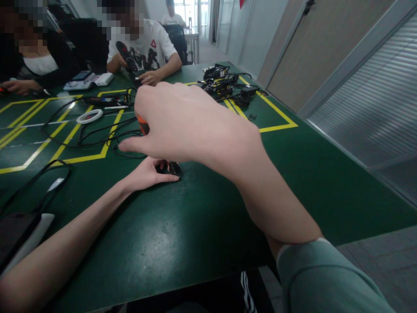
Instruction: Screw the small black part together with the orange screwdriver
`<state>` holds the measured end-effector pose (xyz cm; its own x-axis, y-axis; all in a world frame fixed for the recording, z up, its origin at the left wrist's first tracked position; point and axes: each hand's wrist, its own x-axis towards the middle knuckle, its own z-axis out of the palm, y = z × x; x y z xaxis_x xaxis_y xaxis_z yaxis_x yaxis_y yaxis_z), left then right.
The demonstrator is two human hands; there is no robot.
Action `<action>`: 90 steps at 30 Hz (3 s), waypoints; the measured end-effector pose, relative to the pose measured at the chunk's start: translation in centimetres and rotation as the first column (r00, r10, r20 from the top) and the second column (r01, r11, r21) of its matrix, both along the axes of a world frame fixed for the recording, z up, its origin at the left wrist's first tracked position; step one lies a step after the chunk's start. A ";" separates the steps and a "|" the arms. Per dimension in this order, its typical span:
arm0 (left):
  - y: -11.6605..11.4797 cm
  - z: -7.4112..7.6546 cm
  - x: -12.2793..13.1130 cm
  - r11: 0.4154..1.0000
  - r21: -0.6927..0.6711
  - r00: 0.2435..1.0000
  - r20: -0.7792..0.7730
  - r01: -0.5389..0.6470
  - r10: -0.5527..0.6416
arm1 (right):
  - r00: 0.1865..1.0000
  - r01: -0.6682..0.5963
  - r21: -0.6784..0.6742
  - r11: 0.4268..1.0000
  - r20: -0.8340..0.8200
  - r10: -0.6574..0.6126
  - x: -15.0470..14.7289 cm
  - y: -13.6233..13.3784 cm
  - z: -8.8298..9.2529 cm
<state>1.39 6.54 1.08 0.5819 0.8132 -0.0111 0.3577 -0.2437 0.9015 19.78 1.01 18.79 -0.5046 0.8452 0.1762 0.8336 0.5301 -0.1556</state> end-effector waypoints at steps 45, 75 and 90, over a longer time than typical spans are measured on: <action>-0.1 0.1 0.3 0.999 -0.025 0.998 0.031 0.046 -0.046 | 0.992 0.104 0.125 0.987 0.061 -0.112 -0.1 0.6 -0.2; -0.4 0.1 0.4 0.999 -0.018 0.998 0.040 0.046 -0.045 | 0.680 -0.663 -0.221 0.715 -0.578 0.452 -0.9 3.8 -2.1; -0.4 0.6 0.6 0.998 0.016 0.998 0.022 0.056 -0.056 | 0.192 -0.951 -0.141 -0.274 -0.967 -0.169 -1.4 9.1 -7.1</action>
